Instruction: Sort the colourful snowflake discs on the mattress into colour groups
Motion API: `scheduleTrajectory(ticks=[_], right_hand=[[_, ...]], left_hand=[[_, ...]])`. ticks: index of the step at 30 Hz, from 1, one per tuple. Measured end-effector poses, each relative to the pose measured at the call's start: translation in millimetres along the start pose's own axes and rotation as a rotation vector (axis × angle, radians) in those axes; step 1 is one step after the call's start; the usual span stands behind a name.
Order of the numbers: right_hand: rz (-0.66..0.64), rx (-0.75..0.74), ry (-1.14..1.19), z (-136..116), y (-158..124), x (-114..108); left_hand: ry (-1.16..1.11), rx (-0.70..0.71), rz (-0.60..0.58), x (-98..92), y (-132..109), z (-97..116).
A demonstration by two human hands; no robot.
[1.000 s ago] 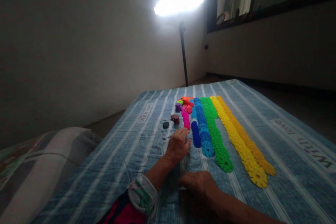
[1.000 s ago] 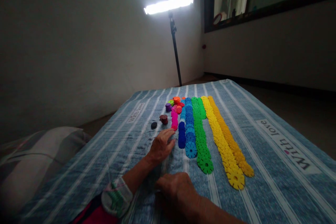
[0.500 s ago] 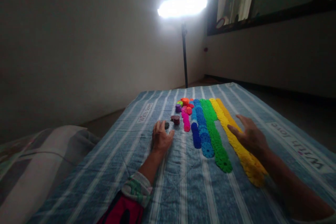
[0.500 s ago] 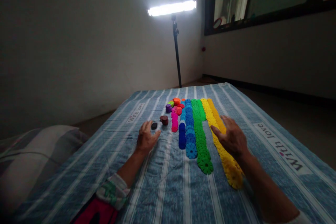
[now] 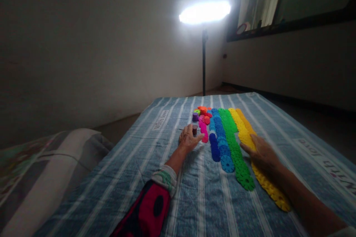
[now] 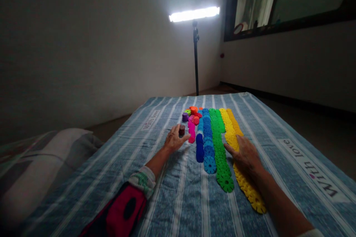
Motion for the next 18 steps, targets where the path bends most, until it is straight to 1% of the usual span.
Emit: scheduleTrajectory(ticks=[2,5,9,12,14,18], right_hand=[[0.037,0.006,0.042,-4.9,3.6,7.0],[0.124,-0.024,0.095,-21.1,11.8,13.4],[0.236,-0.023,0.141,-44.9,23.2,16.2],[0.278,0.043,0.197,-55.7,31.6,18.9],[0.306,0.097,0.278,-60.5,37.1,22.0],[0.387,0.217,0.569,-67.9,46.3,37.3]], left_hand=[[-0.029,0.038,-0.005,6.4,-5.3,12.9],[-0.043,0.073,-0.005,16.0,-17.6,29.7],[-0.084,0.068,0.004,22.7,-29.4,41.6],[-0.133,0.054,0.009,23.2,-31.5,44.6],[-0.167,0.050,0.017,21.2,-31.8,46.5],[-0.260,0.065,0.047,11.2,-31.3,53.8]])
Point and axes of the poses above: each hand's wrist, its own y-axis towards the middle knuckle, its own x-axis out of the palm, z = x × y, the point moved 9 cm from there along y, towards the middle knuckle, and after that the axes turned 15 degrees about -x, right-handed, at the moved point
